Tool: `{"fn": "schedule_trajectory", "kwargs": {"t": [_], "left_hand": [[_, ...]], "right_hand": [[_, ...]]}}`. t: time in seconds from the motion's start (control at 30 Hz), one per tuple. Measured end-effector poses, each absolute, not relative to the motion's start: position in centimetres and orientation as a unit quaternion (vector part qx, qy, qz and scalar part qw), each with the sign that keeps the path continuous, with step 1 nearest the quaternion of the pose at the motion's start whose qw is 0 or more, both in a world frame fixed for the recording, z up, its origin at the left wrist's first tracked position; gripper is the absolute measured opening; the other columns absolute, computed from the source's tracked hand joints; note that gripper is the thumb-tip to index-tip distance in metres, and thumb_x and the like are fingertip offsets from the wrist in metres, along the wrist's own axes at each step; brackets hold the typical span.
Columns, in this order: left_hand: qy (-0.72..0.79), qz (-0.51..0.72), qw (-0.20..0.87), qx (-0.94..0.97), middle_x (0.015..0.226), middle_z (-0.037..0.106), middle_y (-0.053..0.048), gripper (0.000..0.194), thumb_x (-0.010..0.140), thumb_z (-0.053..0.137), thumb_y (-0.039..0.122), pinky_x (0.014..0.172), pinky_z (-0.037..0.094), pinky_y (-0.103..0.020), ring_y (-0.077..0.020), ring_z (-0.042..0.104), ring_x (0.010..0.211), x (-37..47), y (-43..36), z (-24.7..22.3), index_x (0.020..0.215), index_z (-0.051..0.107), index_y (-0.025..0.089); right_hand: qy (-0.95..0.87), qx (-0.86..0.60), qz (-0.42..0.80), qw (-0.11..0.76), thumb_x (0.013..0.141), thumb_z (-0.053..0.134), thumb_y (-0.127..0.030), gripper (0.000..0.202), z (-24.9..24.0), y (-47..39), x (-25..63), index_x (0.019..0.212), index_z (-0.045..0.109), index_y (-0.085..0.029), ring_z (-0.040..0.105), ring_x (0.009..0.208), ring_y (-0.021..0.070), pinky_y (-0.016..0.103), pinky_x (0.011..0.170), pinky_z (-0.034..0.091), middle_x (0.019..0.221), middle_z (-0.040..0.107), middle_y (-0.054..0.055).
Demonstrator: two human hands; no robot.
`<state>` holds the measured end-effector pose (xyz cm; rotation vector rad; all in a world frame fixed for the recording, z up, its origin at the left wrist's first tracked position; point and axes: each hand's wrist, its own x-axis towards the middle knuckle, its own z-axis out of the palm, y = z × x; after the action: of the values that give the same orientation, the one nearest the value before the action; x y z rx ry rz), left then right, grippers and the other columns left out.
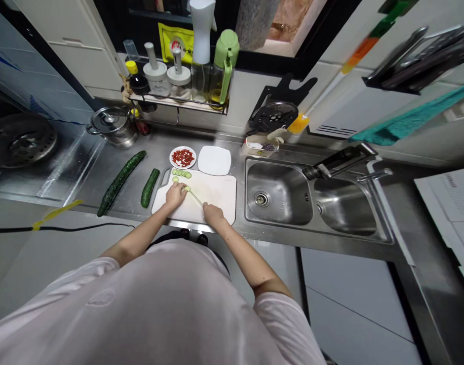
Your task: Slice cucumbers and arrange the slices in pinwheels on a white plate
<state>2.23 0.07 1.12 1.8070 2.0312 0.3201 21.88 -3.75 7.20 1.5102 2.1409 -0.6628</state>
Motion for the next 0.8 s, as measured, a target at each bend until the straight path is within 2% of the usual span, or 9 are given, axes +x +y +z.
{"fn": "schedule_trajectory", "kwargs": {"t": [0.13, 0.33, 0.5, 0.8], "left_hand": [[0.733, 0.130, 0.211, 0.634, 0.108, 0.061, -0.006, 0.020, 0.086, 0.055, 0.032, 0.082, 0.043, -0.030, -0.0226, 0.056, 0.102, 2.0, 0.7, 1.1, 0.104, 0.061, 0.026], [0.750, 0.154, 0.256, 0.590, 0.099, 0.068, -0.002, 0.012, 0.085, 0.055, 0.031, 0.076, 0.042, -0.026, -0.0175, 0.060, 0.092, 1.2, 0.8, 1.0, 0.094, 0.061, 0.025], [0.778, 0.174, 0.253, 0.548, 0.091, 0.069, -0.001, 0.015, 0.085, 0.053, 0.031, 0.072, 0.042, -0.025, -0.0163, 0.062, 0.085, -0.2, 1.1, 1.0, 0.097, 0.062, 0.026], [0.815, 0.164, 0.223, 0.508, 0.095, 0.069, -0.001, 0.028, 0.085, 0.053, 0.029, 0.078, 0.042, -0.024, -0.0164, 0.062, 0.090, -1.8, 2.5, 2.1, 0.110, 0.062, 0.024]], "right_hand": [[0.771, 0.553, -0.244, 0.202, 0.091, 0.038, -0.009, 0.027, 7.0, -4.5, 22.5, 0.116, 0.047, -0.014, 0.064, 0.100, 0.0240, 0.031, 0.078, 0.046, 0.104, 0.066, 0.015], [0.746, 0.586, -0.257, 0.183, 0.096, 0.033, -0.021, 0.024, 6.5, -5.8, 23.5, 0.116, 0.045, -0.016, 0.064, 0.095, 0.0241, 0.030, 0.074, 0.045, 0.104, 0.065, 0.014], [0.734, 0.602, -0.265, 0.168, 0.098, 0.031, -0.027, 0.024, 5.9, -5.9, 24.0, 0.116, 0.045, -0.017, 0.064, 0.095, 0.0244, 0.030, 0.072, 0.044, 0.105, 0.065, 0.013], [0.735, 0.606, -0.262, 0.153, 0.096, 0.033, -0.023, 0.023, 5.4, -5.4, 24.0, 0.114, 0.047, -0.016, 0.064, 0.094, 0.0248, 0.030, 0.071, 0.043, 0.102, 0.066, 0.013]]}}
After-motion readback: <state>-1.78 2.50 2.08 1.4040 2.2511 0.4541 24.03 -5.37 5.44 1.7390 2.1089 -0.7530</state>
